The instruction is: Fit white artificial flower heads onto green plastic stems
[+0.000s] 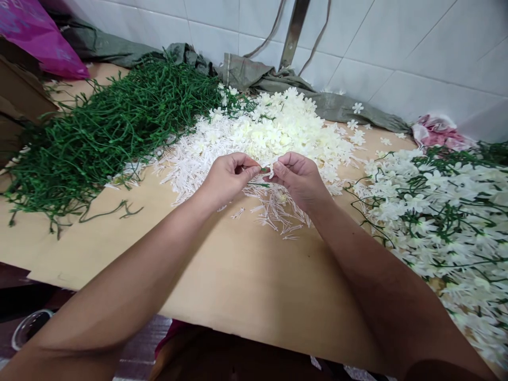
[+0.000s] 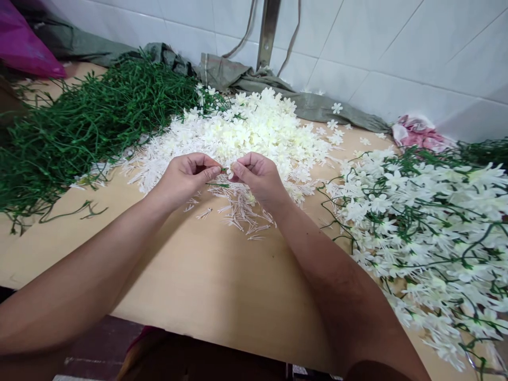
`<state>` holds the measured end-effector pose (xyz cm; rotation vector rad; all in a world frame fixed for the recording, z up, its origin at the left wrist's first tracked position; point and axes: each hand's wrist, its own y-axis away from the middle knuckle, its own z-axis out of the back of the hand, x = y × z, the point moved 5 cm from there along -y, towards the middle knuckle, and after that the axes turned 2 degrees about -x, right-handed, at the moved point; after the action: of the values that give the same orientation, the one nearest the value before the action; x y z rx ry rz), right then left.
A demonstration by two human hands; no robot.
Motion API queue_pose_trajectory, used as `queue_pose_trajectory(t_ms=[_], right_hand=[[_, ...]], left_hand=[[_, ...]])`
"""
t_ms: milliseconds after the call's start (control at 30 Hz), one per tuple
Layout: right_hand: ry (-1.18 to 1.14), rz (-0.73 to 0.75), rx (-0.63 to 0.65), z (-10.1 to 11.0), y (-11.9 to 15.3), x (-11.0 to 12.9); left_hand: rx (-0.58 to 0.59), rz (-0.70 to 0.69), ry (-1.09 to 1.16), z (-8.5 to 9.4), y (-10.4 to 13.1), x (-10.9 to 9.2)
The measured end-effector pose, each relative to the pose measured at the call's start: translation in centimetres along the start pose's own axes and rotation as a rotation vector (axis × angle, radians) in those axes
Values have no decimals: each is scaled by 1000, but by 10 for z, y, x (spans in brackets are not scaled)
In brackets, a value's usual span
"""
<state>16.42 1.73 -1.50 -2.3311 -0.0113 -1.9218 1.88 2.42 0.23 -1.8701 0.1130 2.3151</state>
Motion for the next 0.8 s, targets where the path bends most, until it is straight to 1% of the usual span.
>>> queue_pose_trajectory(t_ms=[200,367,533,700,800], right_hand=[[-3,-5,-8,-1,1,0],[-34,8,8,0,0,-1],[37,21,22,0,0,-1],[175,120,3,-2,2,7],[198,160,-28,-3,4,11]], left_hand=[[27,-7,23,-1,2,0],[9,8,44,0,0,0],[27,10,53,-1,1,-1],[34,-22,9,1,1,-2],[34,-46,15,1,0,-3]])
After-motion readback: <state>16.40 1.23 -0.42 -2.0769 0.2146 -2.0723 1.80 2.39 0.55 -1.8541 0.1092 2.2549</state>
